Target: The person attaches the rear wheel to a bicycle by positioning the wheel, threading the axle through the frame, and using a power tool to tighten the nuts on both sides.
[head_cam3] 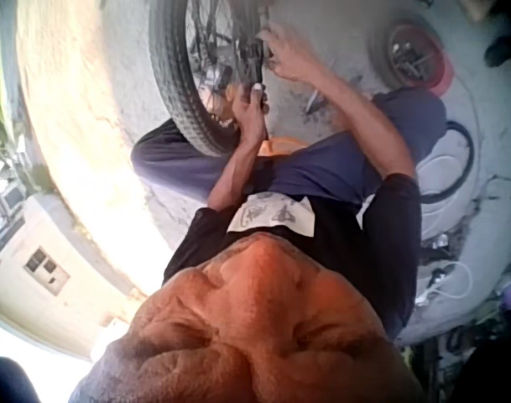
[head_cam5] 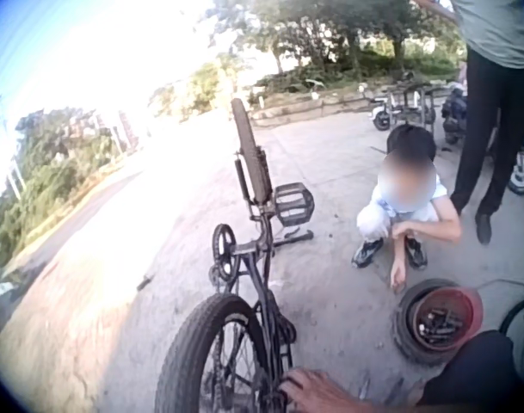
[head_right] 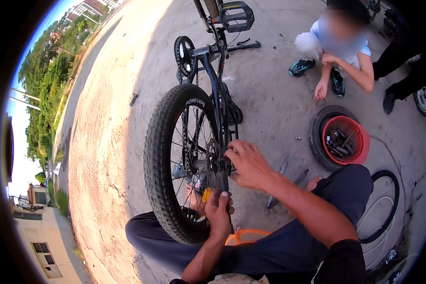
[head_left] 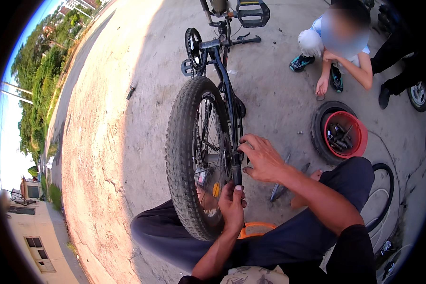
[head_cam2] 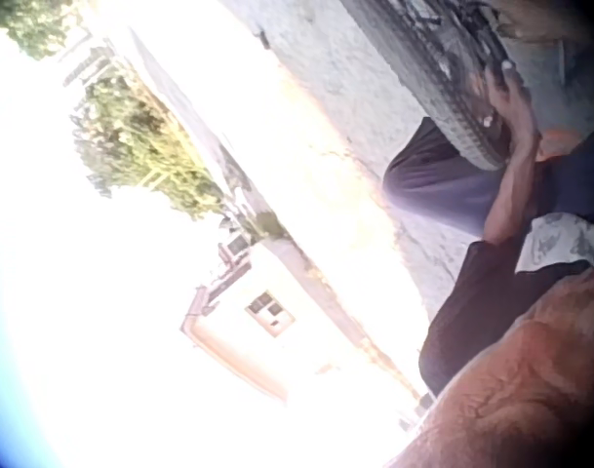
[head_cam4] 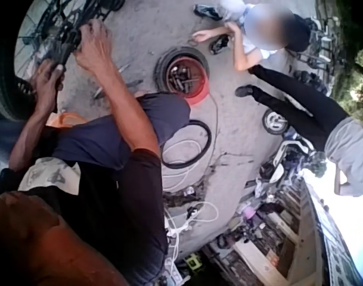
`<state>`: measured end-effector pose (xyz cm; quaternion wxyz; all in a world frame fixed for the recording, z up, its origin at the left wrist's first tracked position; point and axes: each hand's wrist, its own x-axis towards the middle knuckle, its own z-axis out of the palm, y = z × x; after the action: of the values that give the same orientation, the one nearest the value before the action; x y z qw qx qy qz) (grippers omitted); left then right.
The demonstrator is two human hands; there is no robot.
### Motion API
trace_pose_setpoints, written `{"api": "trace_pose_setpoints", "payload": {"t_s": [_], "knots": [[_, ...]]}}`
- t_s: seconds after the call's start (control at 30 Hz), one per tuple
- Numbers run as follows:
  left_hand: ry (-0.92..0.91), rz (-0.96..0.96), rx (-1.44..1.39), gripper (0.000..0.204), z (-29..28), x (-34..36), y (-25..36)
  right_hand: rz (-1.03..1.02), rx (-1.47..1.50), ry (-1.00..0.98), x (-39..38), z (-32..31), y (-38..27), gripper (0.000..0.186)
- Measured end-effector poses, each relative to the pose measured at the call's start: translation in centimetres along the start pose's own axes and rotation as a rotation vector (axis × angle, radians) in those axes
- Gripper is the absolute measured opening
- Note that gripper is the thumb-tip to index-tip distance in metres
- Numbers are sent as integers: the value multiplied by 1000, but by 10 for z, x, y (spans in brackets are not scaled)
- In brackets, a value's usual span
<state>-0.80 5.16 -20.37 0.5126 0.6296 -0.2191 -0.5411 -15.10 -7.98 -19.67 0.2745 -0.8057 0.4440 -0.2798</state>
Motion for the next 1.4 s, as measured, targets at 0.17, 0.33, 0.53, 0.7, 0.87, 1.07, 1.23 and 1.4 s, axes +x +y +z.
{"api": "trace_pose_setpoints", "payload": {"t_s": [0.17,0.33,0.53,0.7,0.87,1.07,1.23,1.4], "knots": [[-14,14,42,33,1,-3,-4,125,-53,-99,-9,2,5,60],[-5,28,71,35,-1,-7,-5,118,-14,-329,-9,3,3,58],[-22,29,124,38,-11,-9,-19,55,-54,-321,-7,1,0,57],[-151,182,554,53,-38,-19,-42,159,-65,-194,-2,-6,-11,58],[-327,305,1097,68,-50,-42,-44,197,-48,-338,-4,-12,-16,57],[-750,474,1838,58,-92,-46,-9,288,-178,-377,-19,-29,-33,57],[-1303,-435,1748,23,-151,36,13,397,-240,-398,-28,-33,-42,54],[-274,25,1467,38,-218,177,-40,357,-200,-365,-35,-29,-33,40]]}}
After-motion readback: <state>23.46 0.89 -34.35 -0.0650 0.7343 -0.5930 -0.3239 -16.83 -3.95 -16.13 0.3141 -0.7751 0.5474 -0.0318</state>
